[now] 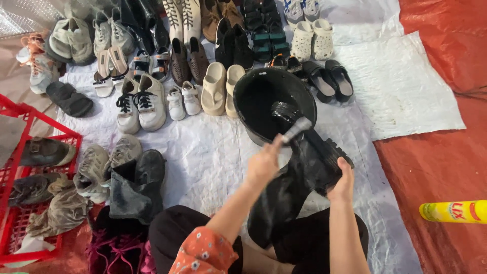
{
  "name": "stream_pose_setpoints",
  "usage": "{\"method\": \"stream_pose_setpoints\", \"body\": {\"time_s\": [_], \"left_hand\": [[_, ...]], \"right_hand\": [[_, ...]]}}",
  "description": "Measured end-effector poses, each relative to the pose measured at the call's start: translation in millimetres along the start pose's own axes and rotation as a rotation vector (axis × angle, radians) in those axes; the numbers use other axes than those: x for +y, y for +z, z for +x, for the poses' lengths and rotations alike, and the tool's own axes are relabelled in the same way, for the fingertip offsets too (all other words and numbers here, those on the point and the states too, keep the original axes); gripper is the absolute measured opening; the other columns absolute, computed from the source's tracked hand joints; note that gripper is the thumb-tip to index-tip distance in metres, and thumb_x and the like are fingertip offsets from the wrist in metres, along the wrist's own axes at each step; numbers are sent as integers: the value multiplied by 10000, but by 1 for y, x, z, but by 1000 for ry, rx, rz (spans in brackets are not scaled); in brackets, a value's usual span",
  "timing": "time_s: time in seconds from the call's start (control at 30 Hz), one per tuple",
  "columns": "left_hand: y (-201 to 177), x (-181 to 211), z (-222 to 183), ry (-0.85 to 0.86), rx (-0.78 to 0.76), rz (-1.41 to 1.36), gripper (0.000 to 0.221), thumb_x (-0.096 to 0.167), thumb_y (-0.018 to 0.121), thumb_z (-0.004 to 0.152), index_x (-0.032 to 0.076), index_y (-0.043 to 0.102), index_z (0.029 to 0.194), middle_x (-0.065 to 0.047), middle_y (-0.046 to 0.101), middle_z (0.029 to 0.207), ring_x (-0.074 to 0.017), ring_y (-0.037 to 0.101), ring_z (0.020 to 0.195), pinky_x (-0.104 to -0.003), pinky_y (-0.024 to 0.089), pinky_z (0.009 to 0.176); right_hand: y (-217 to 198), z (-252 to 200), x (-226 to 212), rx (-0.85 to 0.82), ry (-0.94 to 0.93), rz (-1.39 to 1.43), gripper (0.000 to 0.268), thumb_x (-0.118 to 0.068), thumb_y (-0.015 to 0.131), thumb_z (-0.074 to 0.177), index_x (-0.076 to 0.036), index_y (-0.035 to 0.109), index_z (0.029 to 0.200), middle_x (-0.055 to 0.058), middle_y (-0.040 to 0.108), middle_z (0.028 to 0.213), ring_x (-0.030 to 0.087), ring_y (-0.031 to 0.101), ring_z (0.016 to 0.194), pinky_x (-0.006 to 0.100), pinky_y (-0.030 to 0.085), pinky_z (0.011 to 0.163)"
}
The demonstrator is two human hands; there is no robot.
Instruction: Scrubbing a black boot with a toothbrush and water from a bucket to clean it.
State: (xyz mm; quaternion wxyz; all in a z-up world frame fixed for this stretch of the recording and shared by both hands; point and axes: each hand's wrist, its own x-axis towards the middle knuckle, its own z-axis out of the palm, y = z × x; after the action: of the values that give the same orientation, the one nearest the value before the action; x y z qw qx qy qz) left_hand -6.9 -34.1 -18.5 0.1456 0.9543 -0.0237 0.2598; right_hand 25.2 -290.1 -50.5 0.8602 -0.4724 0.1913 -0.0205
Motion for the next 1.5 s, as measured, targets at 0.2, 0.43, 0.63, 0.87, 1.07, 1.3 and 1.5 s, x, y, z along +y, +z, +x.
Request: {"method": "stream_pose_setpoints", "body": {"time_s": [0.2,0.43,0.63,0.87,1.07,1.3,1.5], "left_hand": [[3,-16,25,-165,100,-280,652,42,600,921,136,578,1565,-194,736,898,-414,740,689,-506,582,556],[-4,27,-18,57,53,-88,668,207,599,903,298,582,1565,-78,732,944,-296,738,571,-422,581,488],[12,-31,33,-235,-11,-230,702,47,591,916,209,548,1598,-184,725,936,-430,762,754,-510,610,622],[-11,15,1,-169,-63,-204,657,100,561,999,200,482,1644,-157,727,946,-364,757,673,-445,600,558],[7,6,-6,26,-6,-47,664,199,550,979,336,500,1626,-48,688,901,-286,726,566,-417,579,472],[2,-43,46,-277,-128,-242,554,141,579,1025,210,584,1574,-161,764,975,-384,794,773,-429,634,613],[-20,9,25,-247,-134,-284,662,73,589,969,122,489,1622,-275,748,1011,-475,780,847,-554,629,679]], "right_hand": [[16,-17,-16,-58,16,-34,522,-473,781,984,-124,705,1365,226,662,1408,385,682,1259,515,603,993],[12,-13,-12,-16,25,22,671,-521,807,973,-84,644,1455,255,606,1487,405,647,1322,532,572,1071],[26,-25,-29,-63,87,-24,777,-537,763,979,-35,556,1536,278,541,1546,406,584,1399,525,522,1126],[25,-14,-25,-17,73,-50,877,-575,815,943,-23,503,1549,288,502,1568,413,555,1426,546,485,1168],[20,-3,-17,-27,84,3,794,-582,805,951,-61,593,1511,249,569,1527,386,625,1364,491,554,1110],[27,-10,-28,-41,117,-47,852,-543,765,988,-58,457,1618,276,462,1609,435,526,1443,542,519,1124],[34,-12,-35,-40,73,-126,995,-588,805,965,-50,337,1659,308,376,1647,465,480,1474,608,470,1175]]}}
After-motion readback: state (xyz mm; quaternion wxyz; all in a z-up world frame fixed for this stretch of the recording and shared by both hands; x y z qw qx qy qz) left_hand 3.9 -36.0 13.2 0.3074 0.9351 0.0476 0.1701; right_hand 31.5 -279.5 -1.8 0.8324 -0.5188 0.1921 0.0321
